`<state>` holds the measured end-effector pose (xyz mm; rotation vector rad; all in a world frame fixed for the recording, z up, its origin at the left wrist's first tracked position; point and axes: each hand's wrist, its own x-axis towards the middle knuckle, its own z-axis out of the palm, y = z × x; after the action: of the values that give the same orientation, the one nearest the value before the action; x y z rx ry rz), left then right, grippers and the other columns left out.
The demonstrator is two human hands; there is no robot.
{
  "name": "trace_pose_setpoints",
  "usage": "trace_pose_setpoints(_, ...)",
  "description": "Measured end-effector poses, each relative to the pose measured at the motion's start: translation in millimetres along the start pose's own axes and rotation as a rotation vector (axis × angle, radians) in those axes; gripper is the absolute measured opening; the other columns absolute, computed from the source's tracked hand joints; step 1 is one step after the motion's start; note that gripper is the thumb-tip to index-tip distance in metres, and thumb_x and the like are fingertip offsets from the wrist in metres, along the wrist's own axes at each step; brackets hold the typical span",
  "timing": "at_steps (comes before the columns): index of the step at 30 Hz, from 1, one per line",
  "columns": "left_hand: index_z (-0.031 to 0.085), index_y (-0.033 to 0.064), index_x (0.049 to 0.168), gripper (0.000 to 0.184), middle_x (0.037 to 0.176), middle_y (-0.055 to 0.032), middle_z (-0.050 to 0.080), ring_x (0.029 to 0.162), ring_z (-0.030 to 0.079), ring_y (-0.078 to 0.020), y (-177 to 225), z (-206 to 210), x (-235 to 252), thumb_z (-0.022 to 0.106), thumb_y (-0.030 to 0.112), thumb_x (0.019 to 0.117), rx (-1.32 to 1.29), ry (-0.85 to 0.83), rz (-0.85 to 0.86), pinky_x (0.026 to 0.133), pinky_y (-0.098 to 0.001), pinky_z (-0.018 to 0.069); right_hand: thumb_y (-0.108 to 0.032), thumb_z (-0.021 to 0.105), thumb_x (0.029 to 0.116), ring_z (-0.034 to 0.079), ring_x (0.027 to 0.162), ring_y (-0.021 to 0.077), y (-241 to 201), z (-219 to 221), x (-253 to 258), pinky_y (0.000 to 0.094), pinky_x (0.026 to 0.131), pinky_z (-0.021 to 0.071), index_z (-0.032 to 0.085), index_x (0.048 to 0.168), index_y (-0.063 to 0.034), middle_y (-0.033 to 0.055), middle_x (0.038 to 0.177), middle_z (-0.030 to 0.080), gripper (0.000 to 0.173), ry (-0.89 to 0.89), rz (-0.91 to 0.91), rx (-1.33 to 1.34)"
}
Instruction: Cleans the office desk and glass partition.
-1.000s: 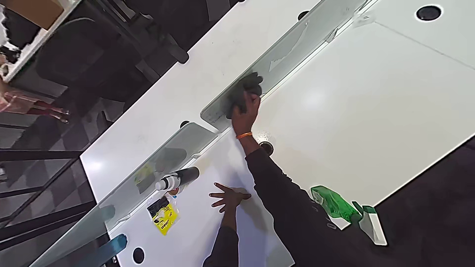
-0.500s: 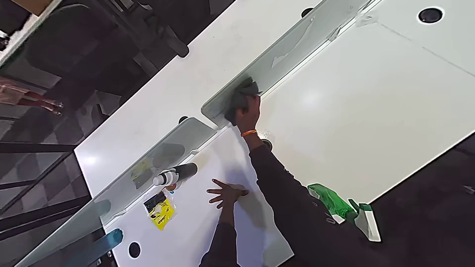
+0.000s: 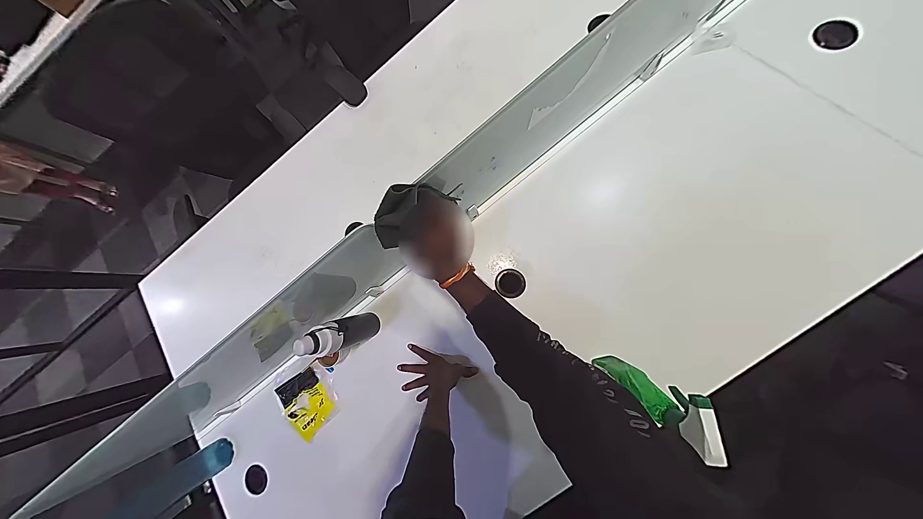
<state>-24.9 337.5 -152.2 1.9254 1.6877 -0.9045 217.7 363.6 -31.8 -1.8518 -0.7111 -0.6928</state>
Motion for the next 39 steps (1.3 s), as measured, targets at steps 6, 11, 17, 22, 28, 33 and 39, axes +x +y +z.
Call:
trace_pose_setpoints(6,-0.024,0.0227,0.161,0.180,0.159,-0.0334,-0.034,0.145,-0.002,-0.0709,-1.6,-0.2,0.7,0.103,0.046,0.0355,-0.028,0.005,-0.003,0.092,-0.0884,0.0320,-0.007,0.078,0.0783,0.069,0.102,0.0353,35.8,4.4,-45.0,0.0454,0.084,0.0610,0.077,0.097,-0.0018,0.0236,0.112,0.068,0.019,-0.237,0.191,-0.107)
trace_pose_setpoints(11,-0.024,0.0218,0.161,0.180,0.158,-0.0337,-0.036,0.144,-0.004,-0.0712,-2.0,0.4,0.9,0.103,0.045,0.0357,-0.041,0.004,0.001,0.093,-0.0895,0.0291,-0.006,0.078,0.0779,0.069,0.099,0.0333,19.8,-6.7,-25.3,0.0444,0.080,0.0607,0.077,0.100,-0.0040,0.0209,0.108,0.068,0.022,-0.211,0.175,-0.093)
trace_pose_setpoints(17,-0.024,0.0217,0.161,0.178,0.159,-0.0326,-0.035,0.145,-0.004,-0.0695,1.2,-1.8,-2.1,0.103,0.043,0.0376,-0.038,0.002,-0.005,0.095,-0.0891,0.0292,-0.007,0.079,0.0754,0.069,0.101,0.0341,-5.4,-11.3,-3.0,0.0433,0.082,0.0605,0.077,0.097,-0.0025,0.0224,0.111,0.067,0.022,-0.168,0.169,-0.031)
trace_pose_setpoints(22,-0.024,0.0224,0.161,0.178,0.158,-0.0324,-0.037,0.145,-0.007,-0.0698,0.6,0.2,-0.6,0.103,0.042,0.0378,-0.065,0.016,-0.002,0.095,-0.0894,0.0280,-0.008,0.079,0.0798,0.066,0.111,0.0380,38.7,-15.6,-32.9,0.0556,0.085,0.0598,0.068,0.124,-0.0005,0.0236,0.134,0.058,0.046,-0.460,0.582,-0.035)
trace_pose_setpoints(28,-0.023,0.0213,0.162,0.178,0.158,-0.0344,-0.034,0.144,-0.003,-0.0718,-1.2,-2.2,0.3,0.103,0.045,0.0367,-0.070,0.011,0.007,0.094,-0.0898,0.0287,-0.003,0.069,0.0830,0.060,0.126,0.0318,99.0,-36.8,6.8,0.0480,0.106,0.0513,0.063,0.126,0.0048,0.0227,0.134,0.061,0.044,-0.068,0.796,-0.018)
trace_pose_setpoints(33,-0.022,0.0225,0.161,0.179,0.159,-0.0338,-0.033,0.144,-0.001,-0.0721,-1.2,1.4,3.5,0.103,0.043,0.0351,-0.070,0.013,-0.010,0.089,-0.0895,0.0330,-0.007,0.069,0.0848,0.058,0.127,0.0314,98.5,-34.4,21.8,0.0460,0.107,0.0493,0.062,0.128,0.0021,0.0213,0.133,0.061,0.045,0.058,0.829,-0.060)
trace_pose_setpoints(39,-0.023,0.0212,0.161,0.179,0.159,-0.0356,-0.032,0.144,0.000,-0.0723,0.1,1.8,5.0,0.102,0.047,0.0365,-0.001,0.021,-0.007,0.091,-0.0900,0.0300,-0.017,0.080,0.0821,0.065,0.113,0.0357,-17.4,8.5,-36.0,0.0484,0.089,0.0602,0.075,0.110,-0.0029,0.0244,0.128,0.061,0.031,-0.281,0.511,0.020)
